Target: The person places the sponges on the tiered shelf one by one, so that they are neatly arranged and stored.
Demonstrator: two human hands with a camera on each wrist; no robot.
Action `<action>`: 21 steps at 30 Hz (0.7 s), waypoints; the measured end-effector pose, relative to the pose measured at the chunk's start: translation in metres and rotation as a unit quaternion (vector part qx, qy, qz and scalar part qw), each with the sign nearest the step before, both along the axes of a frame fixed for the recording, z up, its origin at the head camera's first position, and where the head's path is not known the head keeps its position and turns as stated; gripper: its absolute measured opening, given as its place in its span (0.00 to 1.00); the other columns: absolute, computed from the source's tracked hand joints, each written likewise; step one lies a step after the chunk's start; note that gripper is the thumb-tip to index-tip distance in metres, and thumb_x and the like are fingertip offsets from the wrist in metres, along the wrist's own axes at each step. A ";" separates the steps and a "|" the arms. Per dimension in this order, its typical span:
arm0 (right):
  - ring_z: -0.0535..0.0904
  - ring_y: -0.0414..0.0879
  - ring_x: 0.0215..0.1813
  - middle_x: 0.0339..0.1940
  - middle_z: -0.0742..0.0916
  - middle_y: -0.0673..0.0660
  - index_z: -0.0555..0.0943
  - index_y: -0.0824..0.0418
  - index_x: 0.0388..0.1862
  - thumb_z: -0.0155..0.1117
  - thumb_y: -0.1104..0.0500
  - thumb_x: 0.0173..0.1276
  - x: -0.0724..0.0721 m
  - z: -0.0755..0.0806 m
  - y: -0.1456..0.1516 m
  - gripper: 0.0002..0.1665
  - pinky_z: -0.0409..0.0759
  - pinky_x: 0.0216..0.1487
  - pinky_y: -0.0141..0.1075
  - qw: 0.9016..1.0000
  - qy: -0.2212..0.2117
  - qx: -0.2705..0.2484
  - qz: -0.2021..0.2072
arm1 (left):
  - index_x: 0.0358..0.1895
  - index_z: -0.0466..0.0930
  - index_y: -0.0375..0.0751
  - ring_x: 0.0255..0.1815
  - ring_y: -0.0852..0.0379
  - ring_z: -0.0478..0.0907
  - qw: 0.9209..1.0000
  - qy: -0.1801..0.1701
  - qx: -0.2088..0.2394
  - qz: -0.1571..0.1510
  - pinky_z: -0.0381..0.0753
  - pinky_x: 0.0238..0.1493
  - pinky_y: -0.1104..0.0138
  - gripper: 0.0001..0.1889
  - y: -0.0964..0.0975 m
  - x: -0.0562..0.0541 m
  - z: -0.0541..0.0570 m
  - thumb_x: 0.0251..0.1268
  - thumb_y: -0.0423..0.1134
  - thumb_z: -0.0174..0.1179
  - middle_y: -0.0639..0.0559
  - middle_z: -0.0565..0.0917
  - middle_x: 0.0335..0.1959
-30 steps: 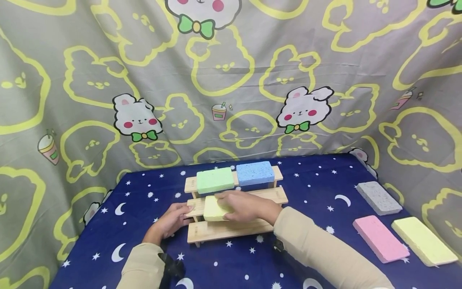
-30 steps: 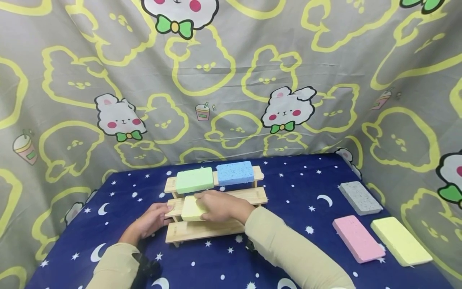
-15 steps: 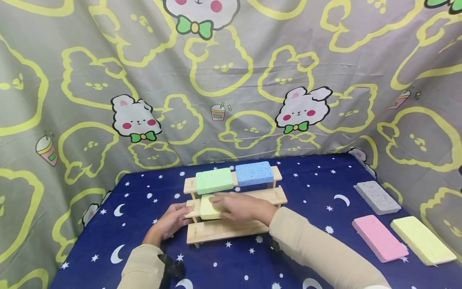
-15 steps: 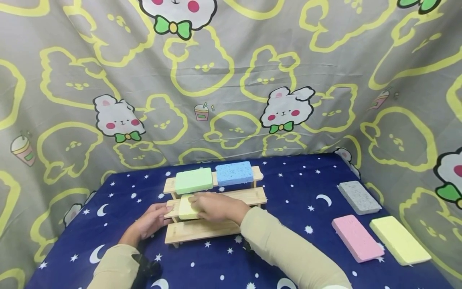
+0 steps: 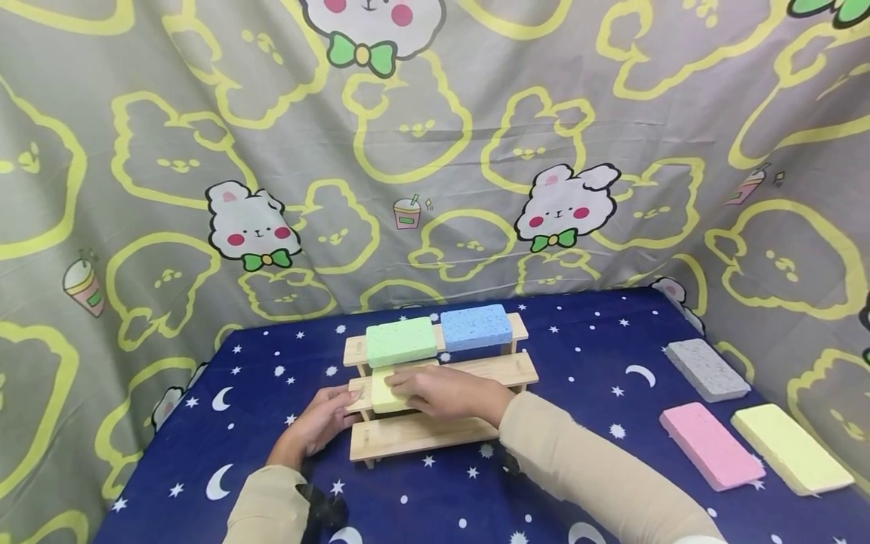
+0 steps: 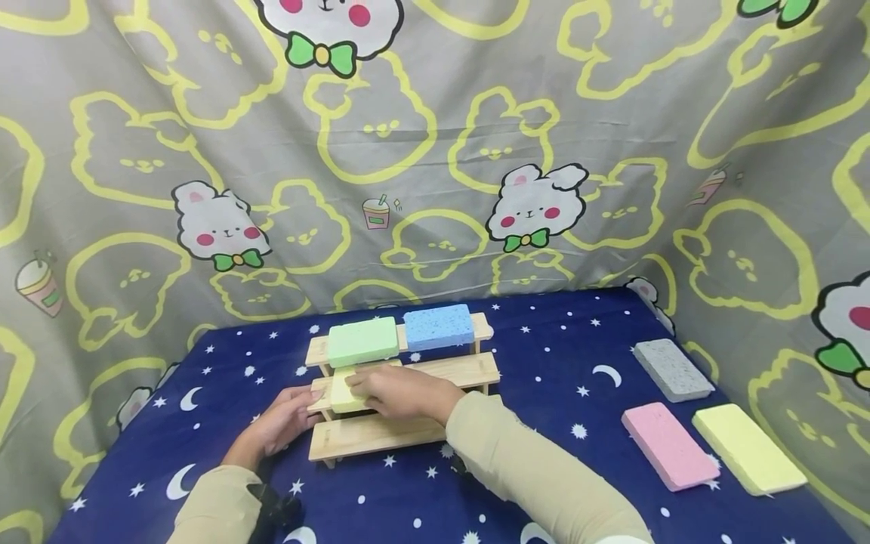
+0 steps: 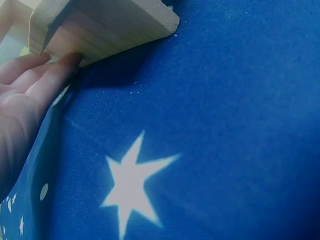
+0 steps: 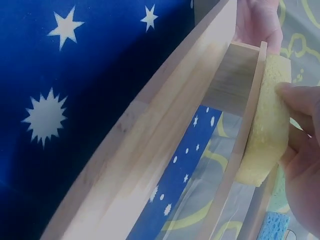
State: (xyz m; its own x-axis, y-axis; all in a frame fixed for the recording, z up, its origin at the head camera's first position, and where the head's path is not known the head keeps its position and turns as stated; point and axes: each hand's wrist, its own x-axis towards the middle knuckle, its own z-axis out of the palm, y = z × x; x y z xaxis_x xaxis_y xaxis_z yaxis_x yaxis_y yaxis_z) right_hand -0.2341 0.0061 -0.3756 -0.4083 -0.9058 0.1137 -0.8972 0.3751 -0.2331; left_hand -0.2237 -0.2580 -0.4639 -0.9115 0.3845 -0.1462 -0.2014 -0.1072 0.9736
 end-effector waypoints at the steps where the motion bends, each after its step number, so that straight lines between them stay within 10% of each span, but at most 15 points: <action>1: 0.65 0.49 0.70 0.66 0.74 0.52 0.80 0.57 0.35 0.56 0.63 0.69 0.000 -0.001 0.001 0.06 0.65 0.66 0.34 1.000 0.000 -0.001 0.000 | 0.66 0.49 0.15 0.52 0.60 0.77 1.000 -0.001 -0.001 0.001 0.76 0.55 0.63 0.29 0.000 0.000 0.000 0.71 0.34 0.46 0.46 0.78 0.52; 10: 0.64 0.49 0.71 0.66 0.75 0.54 0.75 0.58 0.61 0.56 0.58 0.69 0.006 0.000 0.024 0.22 0.62 0.69 0.40 0.999 0.000 -0.002 -0.035 | 0.67 0.50 0.17 0.52 0.61 0.77 1.000 -0.009 -0.011 0.020 0.76 0.54 0.65 0.31 0.000 0.002 -0.001 0.70 0.36 0.48 0.44 0.78 0.53; 21: 0.63 0.50 0.71 0.68 0.72 0.57 0.72 0.61 0.65 0.58 0.55 0.69 0.010 -0.008 0.064 0.26 0.63 0.69 0.43 0.994 -0.045 -0.046 -0.090 | 0.66 0.49 0.17 0.51 0.61 0.78 1.000 -0.010 -0.007 0.021 0.77 0.54 0.65 0.30 0.000 0.004 0.000 0.71 0.35 0.47 0.47 0.80 0.50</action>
State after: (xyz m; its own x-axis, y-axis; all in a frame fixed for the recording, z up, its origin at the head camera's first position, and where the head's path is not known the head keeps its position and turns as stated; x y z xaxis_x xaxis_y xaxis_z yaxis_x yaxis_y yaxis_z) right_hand -0.2242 0.0699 -0.3841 -0.5752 -0.8043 0.1488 -0.7914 0.5012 -0.3501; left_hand -0.2200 -0.2577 -0.4634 -0.9236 0.3435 -0.1702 -0.2171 -0.1026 0.9707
